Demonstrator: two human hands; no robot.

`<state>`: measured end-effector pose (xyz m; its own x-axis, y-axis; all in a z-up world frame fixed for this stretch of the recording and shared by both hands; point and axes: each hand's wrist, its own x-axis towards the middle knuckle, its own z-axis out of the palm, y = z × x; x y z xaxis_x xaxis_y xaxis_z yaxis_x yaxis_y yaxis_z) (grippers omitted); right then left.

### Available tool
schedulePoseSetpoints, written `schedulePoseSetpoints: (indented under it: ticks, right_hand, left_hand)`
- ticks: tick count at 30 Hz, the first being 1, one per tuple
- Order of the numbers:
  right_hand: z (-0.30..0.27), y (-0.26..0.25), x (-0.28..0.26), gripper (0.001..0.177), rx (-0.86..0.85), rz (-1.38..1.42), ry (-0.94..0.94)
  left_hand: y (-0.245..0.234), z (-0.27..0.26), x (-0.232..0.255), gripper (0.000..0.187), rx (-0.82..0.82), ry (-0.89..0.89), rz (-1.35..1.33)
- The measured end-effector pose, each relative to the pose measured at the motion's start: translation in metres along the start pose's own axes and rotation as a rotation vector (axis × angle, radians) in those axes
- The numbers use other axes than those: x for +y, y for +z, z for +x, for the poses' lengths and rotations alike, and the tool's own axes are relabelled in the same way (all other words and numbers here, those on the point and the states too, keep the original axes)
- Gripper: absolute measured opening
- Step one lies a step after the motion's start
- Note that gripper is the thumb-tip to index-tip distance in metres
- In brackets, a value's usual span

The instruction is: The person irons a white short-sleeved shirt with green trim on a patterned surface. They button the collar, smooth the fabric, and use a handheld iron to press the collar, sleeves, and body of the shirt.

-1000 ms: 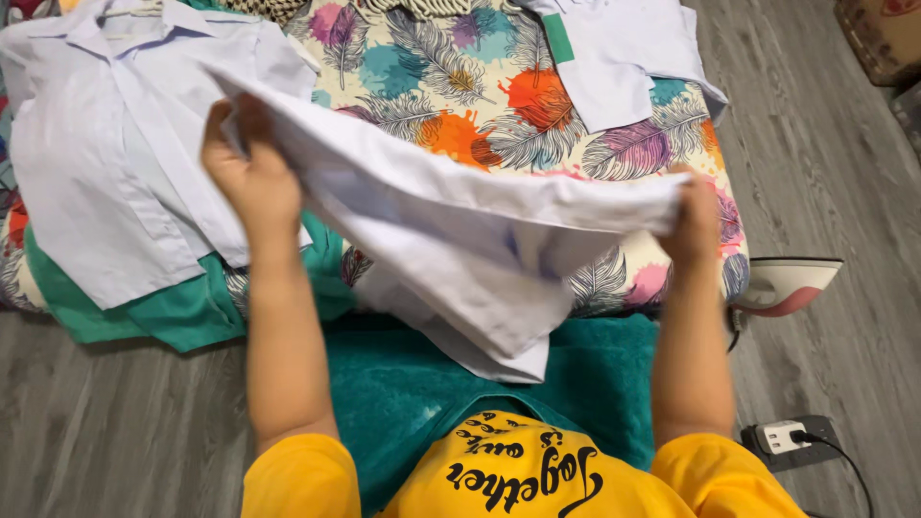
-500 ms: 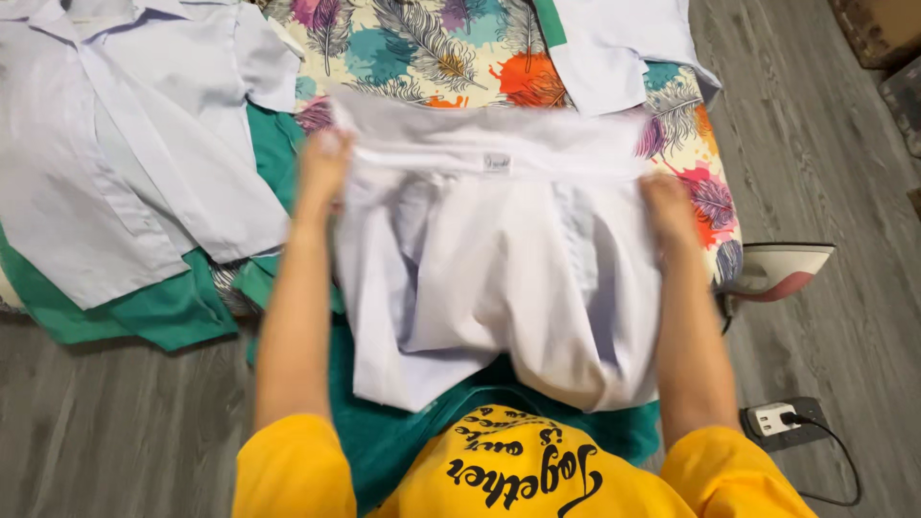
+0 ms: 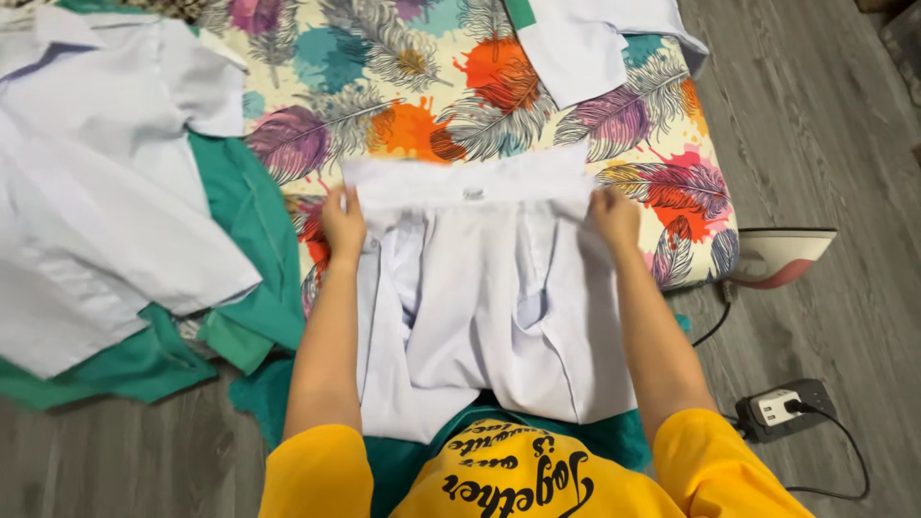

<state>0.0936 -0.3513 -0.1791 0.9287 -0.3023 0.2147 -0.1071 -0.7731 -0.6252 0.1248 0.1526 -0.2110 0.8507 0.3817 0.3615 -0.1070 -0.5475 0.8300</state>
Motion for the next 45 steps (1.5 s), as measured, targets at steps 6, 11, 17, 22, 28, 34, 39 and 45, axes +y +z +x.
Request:
schedulePoseSetpoints:
  ticks: [6,11,17,22,28,34,39,45]
  right_hand:
    - [-0.008,0.010,-0.017,0.047,0.121,-0.324,-0.121]
    - [0.009,-0.013,0.029,0.048,0.482,-0.001,-0.115]
    - [-0.032,-0.109,0.145,0.093,1.278,-0.189,0.541]
    - [-0.061,-0.144,0.179,0.114,1.112,0.188,1.019]
    - [-0.036,-0.152,0.205,0.076,0.718,0.474,0.759]
    - [-0.003,-0.168,0.216,0.055,0.776,0.133,0.571]
    - [0.036,-0.218,0.189,0.031,0.558,-0.244,0.152]
    - [0.065,-0.255,0.083,0.039,0.254,-0.187,-0.175]
  left_hand:
    - [0.004,-0.021,0.050,0.046,0.177,0.135,0.589]
    - [0.045,-0.013,0.106,0.023,-0.218,0.345,0.379]
    - [0.129,-0.050,0.129,0.046,-0.680,0.446,0.268]
    - [0.147,-0.087,0.133,0.066,-0.756,0.428,0.596]
    - [0.143,-0.076,0.133,0.069,-0.872,0.335,0.519]
    - [0.089,-0.034,0.112,0.050,-0.487,0.032,0.573]
    - [0.011,0.007,0.062,0.069,-0.005,-0.202,0.573]
    - [-0.007,0.001,0.000,0.081,-0.168,-0.465,0.472]
